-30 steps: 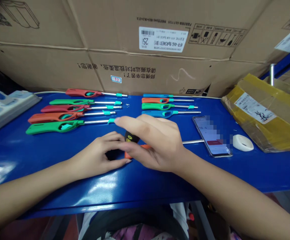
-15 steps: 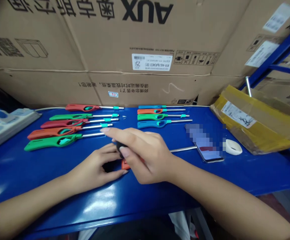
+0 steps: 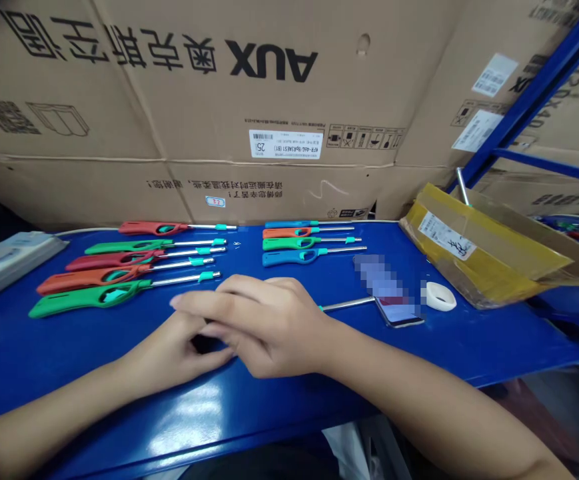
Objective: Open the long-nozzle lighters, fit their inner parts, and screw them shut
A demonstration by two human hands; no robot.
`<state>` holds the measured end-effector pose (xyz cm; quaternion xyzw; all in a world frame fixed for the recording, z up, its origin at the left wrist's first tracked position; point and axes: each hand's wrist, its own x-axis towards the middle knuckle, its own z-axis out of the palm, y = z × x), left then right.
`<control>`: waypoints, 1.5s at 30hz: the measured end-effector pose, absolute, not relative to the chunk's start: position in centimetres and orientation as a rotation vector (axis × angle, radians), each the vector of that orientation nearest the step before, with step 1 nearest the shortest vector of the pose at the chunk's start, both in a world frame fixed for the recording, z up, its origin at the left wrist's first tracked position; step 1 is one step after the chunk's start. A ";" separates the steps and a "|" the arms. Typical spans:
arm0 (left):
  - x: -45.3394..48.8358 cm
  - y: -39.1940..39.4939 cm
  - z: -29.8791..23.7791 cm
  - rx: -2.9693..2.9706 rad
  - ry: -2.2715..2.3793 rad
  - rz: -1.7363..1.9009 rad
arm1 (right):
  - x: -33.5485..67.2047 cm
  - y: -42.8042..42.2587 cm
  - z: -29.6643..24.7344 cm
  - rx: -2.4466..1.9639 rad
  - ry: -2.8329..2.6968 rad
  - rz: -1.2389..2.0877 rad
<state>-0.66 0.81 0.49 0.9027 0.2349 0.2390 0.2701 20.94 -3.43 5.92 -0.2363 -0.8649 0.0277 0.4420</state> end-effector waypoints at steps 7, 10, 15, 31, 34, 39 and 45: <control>-0.7 1.0 0.5 2.456 0.628 0.631 | 21.2 -3.3 6.3 -0.594 -2.084 0.047; -0.7 1.0 0.6 2.460 0.617 0.645 | 21.4 -3.3 6.5 -0.575 -2.123 0.242; -0.6 1.0 0.6 2.421 0.609 0.655 | 21.6 -3.1 6.6 -0.647 -2.099 0.033; -0.5 1.3 0.4 2.456 0.601 0.617 | 22.0 -2.7 6.4 -0.572 -2.129 0.183; -0.6 1.3 0.4 2.457 0.589 0.636 | 22.1 -2.6 6.4 -0.606 -2.099 0.148; -0.7 1.2 0.5 2.449 0.592 0.643 | 22.4 -2.5 6.3 -0.667 -2.120 0.040; -0.7 1.1 0.5 2.451 0.602 0.634 | 22.1 -2.7 6.5 -0.676 -2.112 0.079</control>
